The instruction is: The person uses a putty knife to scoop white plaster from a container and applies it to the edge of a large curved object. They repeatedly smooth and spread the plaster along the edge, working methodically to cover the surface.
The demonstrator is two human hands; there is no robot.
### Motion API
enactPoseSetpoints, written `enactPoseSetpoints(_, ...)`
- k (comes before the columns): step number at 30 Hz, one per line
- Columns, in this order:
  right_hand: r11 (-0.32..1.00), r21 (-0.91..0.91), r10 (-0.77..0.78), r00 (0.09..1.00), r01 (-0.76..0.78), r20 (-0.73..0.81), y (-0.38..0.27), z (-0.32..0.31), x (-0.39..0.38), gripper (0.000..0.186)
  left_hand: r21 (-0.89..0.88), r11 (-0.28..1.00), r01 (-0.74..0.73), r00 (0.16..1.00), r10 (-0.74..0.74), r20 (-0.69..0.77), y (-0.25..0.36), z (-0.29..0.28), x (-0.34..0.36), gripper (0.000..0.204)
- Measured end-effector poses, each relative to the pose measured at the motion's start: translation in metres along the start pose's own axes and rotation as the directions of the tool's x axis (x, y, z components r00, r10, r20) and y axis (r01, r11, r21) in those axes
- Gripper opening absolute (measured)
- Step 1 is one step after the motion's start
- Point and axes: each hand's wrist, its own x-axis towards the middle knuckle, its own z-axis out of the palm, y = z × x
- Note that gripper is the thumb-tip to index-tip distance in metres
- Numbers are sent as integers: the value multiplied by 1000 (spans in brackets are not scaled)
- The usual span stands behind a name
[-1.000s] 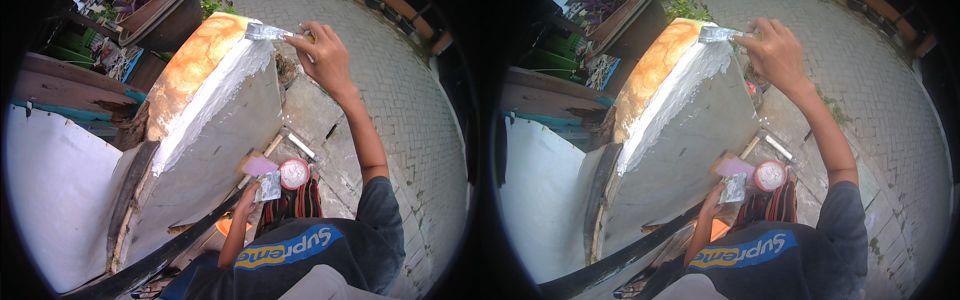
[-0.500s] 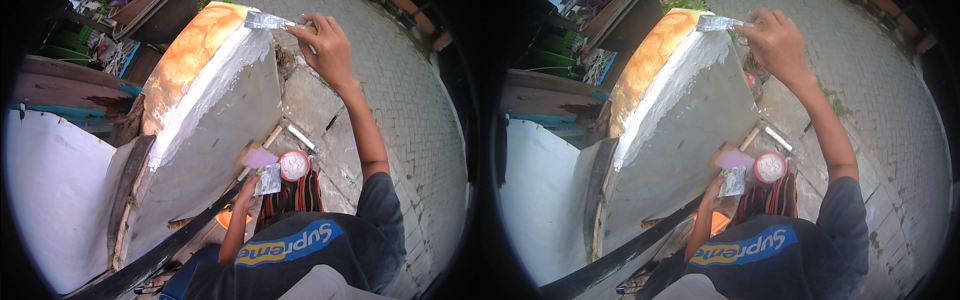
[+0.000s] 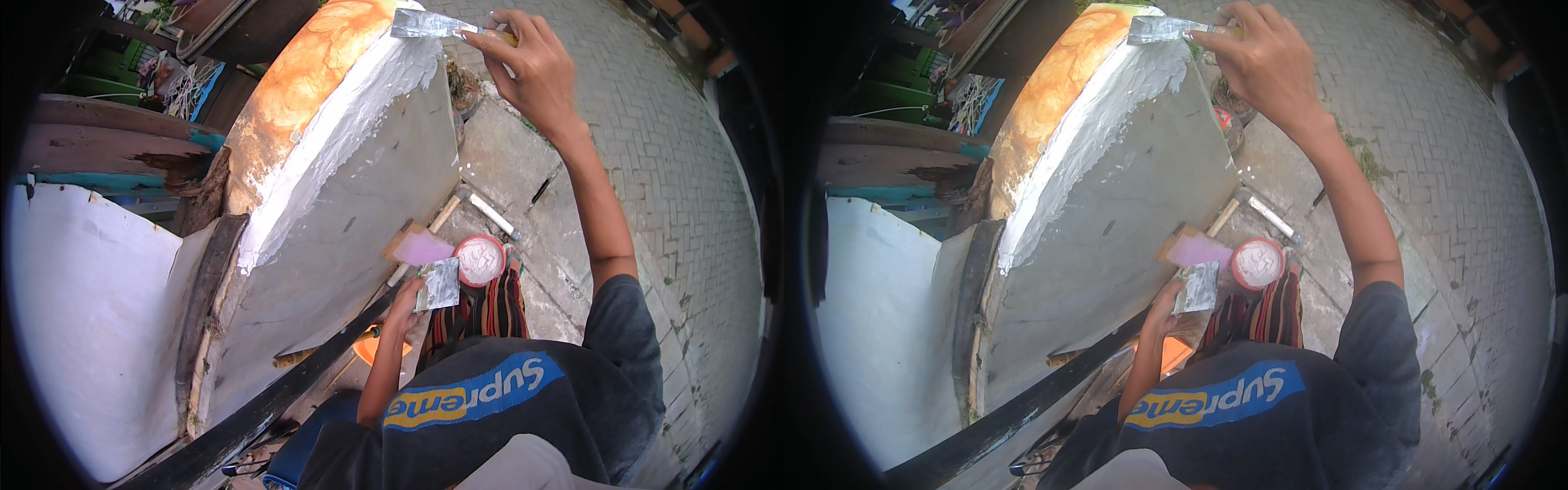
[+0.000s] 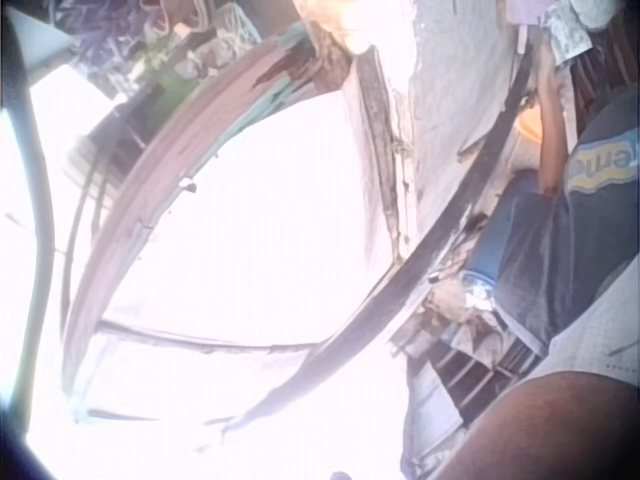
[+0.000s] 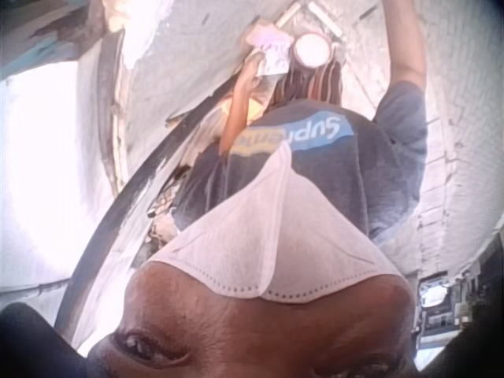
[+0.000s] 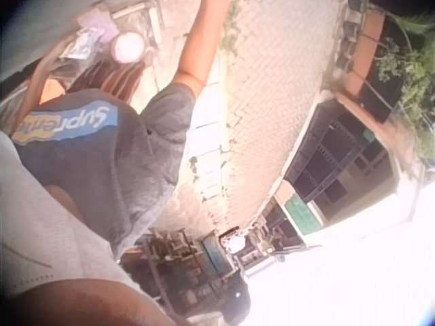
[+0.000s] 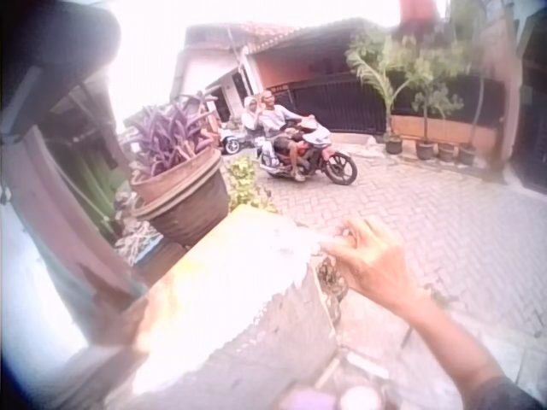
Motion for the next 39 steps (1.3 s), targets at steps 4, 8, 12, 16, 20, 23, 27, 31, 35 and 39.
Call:
enactPoseSetpoints(4,997,1,78,997,-78,9,9,1,6,23,-21,1000,-4,1000,4,2,-3,-3,2,24)
enactPoseSetpoints(8,995,14,96,995,-96,13,3,-6,8,21,-34,999,-12,999,13,35,-3,-5,2,25)
enactPoseSetpoints(12,985,2,171,981,-172,95,-10,-15,12,20,-26,1000,8,999,-7,47,1,-7,0,28)
enactPoseSetpoints(16,981,-7,191,974,-192,120,-20,-25,18,17,-17,1000,20,999,-19,34,0,-8,4,29)
enactPoseSetpoints(20,986,30,158,981,-162,111,-31,-33,23,14,-24,1000,17,999,-16,47,-5,-11,7,28)
enactPoseSetpoints(23,989,43,138,984,-144,115,-34,-32,20,13,-45,999,-10,999,11,38,-4,-8,5,26)
enactPoseSetpoints(27,988,18,148,977,-153,152,-44,-27,9,27,-52,998,-26,999,28,34,-4,-10,3,25)
enactPoseSetpoints(31,988,75,126,985,-136,119,-55,-27,7,25,-86,996,-12,1000,12,-1,-2,-6,-1,25)
enactPoseSetpoints(35,968,134,204,976,-212,74,-46,-21,10,17,-45,999,-24,999,26,39,-6,-13,2,24)
enactPoseSetpoints(39,944,124,279,941,-305,194,-50,-28,16,14,-6,1000,2,998,-2,60,-5,-18,2,23)
